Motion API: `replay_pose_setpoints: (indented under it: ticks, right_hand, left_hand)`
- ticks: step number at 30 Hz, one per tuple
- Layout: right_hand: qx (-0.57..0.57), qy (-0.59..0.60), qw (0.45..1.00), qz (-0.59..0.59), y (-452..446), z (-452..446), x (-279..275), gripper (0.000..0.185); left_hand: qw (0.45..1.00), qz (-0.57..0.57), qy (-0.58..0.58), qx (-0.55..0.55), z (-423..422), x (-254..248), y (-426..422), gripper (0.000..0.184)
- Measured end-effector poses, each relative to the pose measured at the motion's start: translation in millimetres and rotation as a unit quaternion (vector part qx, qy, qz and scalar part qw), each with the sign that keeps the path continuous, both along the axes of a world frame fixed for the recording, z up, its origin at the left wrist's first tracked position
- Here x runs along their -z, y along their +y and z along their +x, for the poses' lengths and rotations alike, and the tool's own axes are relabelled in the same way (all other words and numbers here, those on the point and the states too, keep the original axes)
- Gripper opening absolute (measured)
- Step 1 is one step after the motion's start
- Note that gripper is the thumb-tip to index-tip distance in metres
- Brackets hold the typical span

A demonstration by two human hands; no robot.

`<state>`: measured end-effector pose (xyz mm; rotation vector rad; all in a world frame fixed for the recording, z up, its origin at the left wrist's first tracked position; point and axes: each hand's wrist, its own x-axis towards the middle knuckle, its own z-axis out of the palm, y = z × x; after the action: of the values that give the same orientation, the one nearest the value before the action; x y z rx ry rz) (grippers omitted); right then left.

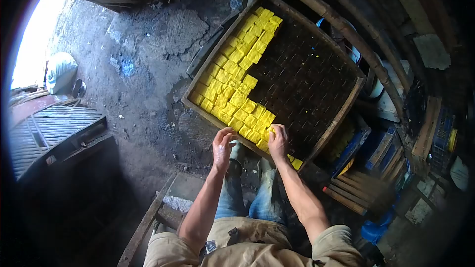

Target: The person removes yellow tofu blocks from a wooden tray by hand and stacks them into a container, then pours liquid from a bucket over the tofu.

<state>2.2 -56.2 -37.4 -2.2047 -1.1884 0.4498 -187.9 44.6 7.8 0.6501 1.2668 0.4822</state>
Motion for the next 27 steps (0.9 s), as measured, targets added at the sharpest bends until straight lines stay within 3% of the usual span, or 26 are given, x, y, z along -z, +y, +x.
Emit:
replay_pose_setpoints:
  ticks: [1,3,6,8,12,15,22,25,27]
  right_hand:
    - [0.026,0.077,0.997,-0.016,-0.4,-1.7,-9.2,0.024]
    - [-0.004,0.046,0.998,0.042,12.1,7.8,-21.6,0.026]
    - [-0.017,0.119,0.992,-0.034,35.4,18.3,-21.8,0.029]
    - [-0.025,-0.027,0.999,-0.025,49.6,14.0,-12.2,0.036]
    - [-0.105,-0.082,0.991,-0.02,37.9,-10.6,-3.5,0.047]
    - [-0.036,0.097,0.989,-0.104,37.7,-6.4,-23.5,0.048]
    - [-0.098,0.092,0.991,-0.01,85.9,15.7,-3.4,0.038]
    - [-0.077,0.121,0.987,-0.07,81.9,18.6,-4.0,0.037]
    - [-0.043,0.293,0.953,-0.063,70.5,29.2,-7.8,0.044]
  left_hand:
    - [1.0,-0.011,-0.006,0.0,3.4,3.5,-2.0,0.031]
    - [0.999,-0.038,-0.011,-0.014,7.6,8.5,-1.9,0.031]
    - [0.998,-0.047,-0.008,-0.039,10.2,14.9,-5.5,0.029]
    - [0.997,-0.052,-0.019,-0.047,10.9,15.7,-4.8,0.029]
    - [0.995,-0.04,-0.052,-0.074,6.1,20.6,-3.2,0.03]
    - [0.994,-0.054,-0.052,-0.075,5.7,21.0,-0.9,0.03]
    - [0.993,-0.05,-0.059,-0.088,6.3,21.1,5.7,0.029]
    - [0.992,-0.053,-0.065,-0.089,1.5,21.2,7.8,0.03]
    - [0.99,-0.065,-0.076,-0.095,-1.9,21.2,9.9,0.031]
